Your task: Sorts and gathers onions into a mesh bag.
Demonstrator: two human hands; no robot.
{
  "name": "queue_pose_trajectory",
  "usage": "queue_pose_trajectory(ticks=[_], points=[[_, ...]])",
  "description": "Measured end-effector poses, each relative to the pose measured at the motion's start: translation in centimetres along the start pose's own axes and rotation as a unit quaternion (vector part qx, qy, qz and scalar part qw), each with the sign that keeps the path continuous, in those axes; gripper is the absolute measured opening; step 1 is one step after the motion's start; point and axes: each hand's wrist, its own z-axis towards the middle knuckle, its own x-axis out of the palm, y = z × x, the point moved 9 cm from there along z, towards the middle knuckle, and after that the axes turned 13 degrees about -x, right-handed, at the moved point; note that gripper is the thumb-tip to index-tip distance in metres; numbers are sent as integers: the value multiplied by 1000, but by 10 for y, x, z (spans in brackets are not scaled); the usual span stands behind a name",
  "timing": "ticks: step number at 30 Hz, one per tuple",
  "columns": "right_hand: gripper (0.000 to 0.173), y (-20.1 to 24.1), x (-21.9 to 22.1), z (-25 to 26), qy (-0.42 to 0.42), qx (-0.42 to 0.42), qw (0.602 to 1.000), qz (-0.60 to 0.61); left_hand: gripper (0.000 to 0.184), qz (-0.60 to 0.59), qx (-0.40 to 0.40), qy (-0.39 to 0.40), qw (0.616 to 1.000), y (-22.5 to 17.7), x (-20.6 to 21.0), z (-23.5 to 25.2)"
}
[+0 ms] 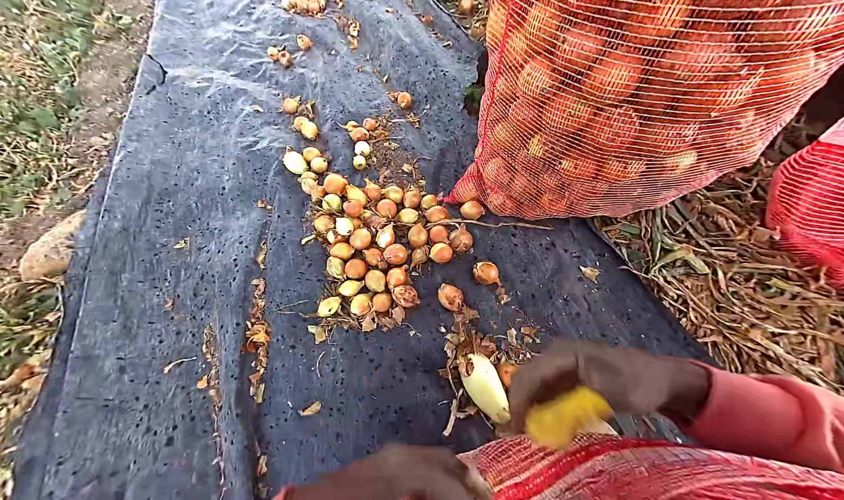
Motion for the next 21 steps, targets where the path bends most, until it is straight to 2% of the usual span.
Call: queue_pose_trajectory(ticks=[1, 2, 3, 4, 5, 6, 8, 10, 11, 12, 13, 15, 17, 19, 21], points=[[25, -15, -40, 7, -108, 36, 987, -111, 28, 6, -36, -89, 995, 17, -40, 5], [23, -35, -78, 12, -185, 78, 949, -243, 26, 62, -85, -193, 976, 35, -81, 9], [37, -61, -110, 17, -217, 124, 899, -360, 25, 151, -136, -284, 937, 55, -117, 14], [50, -91, -134, 22, -216, 166, 857, -437, 24, 232, -174, -353, 889, 75, -144, 19], [57, -120, -149, 27, -203, 194, 834, -475, 27, 283, -199, -400, 849, 95, -164, 26], [58, -146, -157, 32, -184, 214, 832, -477, 33, 304, -217, -425, 825, 114, -177, 34], [41, -177, -156, 42, -164, 219, 845, -460, 44, 327, -226, -440, 806, 143, -191, 53], [20, -176, -142, 47, -201, 174, 852, -452, 55, 350, -211, -421, 809, 159, -195, 74], [15, -168, -136, 49, -236, 150, 851, -446, 59, 355, -202, -417, 812, 164, -196, 83], [14, -162, -131, 50, -256, 160, 849, -433, 62, 360, -205, -414, 810, 167, -196, 91], [20, -162, -124, 52, -246, 214, 852, -410, 67, 371, -213, -411, 805, 170, -196, 98], [43, -174, -109, 59, -152, 371, 840, -367, 79, 393, -247, -398, 791, 174, -195, 110], [51, -188, -95, 66, -56, 449, 816, -359, 86, 402, -299, -351, 791, 181, -192, 121], [47, -193, -94, 73, -45, 423, 823, -376, 85, 424, -303, -315, 793, 185, -187, 128], [46, -178, -108, 86, -63, 347, 840, -412, 78, 445, -279, -289, 800, 183, -183, 133]])
